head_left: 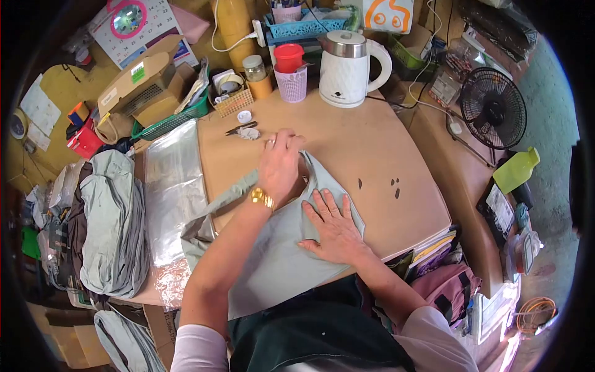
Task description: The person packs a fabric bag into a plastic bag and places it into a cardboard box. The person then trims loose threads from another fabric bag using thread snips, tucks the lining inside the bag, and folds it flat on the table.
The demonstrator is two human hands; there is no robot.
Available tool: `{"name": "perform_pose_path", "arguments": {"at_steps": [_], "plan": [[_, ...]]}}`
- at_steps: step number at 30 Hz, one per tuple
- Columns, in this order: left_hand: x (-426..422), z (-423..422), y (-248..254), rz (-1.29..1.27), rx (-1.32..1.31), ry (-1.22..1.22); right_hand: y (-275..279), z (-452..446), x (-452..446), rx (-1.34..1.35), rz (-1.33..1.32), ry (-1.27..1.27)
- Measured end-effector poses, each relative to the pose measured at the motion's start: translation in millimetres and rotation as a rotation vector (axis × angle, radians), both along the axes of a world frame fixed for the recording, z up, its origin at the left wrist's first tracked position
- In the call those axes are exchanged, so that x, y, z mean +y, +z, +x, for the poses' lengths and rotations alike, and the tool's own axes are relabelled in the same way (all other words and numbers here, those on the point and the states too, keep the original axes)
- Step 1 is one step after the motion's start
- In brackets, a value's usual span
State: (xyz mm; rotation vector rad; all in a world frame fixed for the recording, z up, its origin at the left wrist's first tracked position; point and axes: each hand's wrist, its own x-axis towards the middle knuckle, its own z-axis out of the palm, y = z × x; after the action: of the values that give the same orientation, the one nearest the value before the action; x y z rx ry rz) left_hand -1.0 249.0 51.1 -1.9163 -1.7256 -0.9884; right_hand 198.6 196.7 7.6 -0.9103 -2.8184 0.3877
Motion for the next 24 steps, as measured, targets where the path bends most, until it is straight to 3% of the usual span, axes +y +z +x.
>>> {"name": "perform_pose_path", "arguments": {"at_steps": [1, 3, 6, 8, 18, 20, 22, 24], "plan": [[-12.1, 10.3, 1.2, -0.007, 0.003, -0.001, 0.5, -0.5, 1.1, -0.002, 0.006, -0.010], [-45.6, 29.1, -4.9, -0.456, -0.250, -0.210, 2.2, -2.1, 2.0, -0.021, -0.004, -0.019], [-53.2, 33.5, -22.5, -0.469, -0.351, -0.056, -1.4, -0.7, 1.6, -0.023, 0.003, -0.007], [-40.4, 25.9, -38.5, -0.314, -0.233, -0.021, -5.1, -1.3, 2.5, 0.004, 0.016, -0.001], [-11.0, 45.9, -54.5, -0.516, -0.379, 0.170, -4.2, -5.2, 0.2, -0.016, 0.037, -0.175], [-19.1, 44.3, -56.5, -0.127, -0.365, 0.032, 8.4, -7.7, 0.6, -0.072, 0.027, -0.147], [-51.4, 51.9, -31.1, -0.184, -0.250, -0.071, 18.6, -5.6, 9.6, -0.102, -0.037, -0.157], [-104.0, 62.8, -10.0, -0.457, -0.209, -0.221, 11.3, -2.2, 25.3, -0.164, -0.033, -0.106]]}}
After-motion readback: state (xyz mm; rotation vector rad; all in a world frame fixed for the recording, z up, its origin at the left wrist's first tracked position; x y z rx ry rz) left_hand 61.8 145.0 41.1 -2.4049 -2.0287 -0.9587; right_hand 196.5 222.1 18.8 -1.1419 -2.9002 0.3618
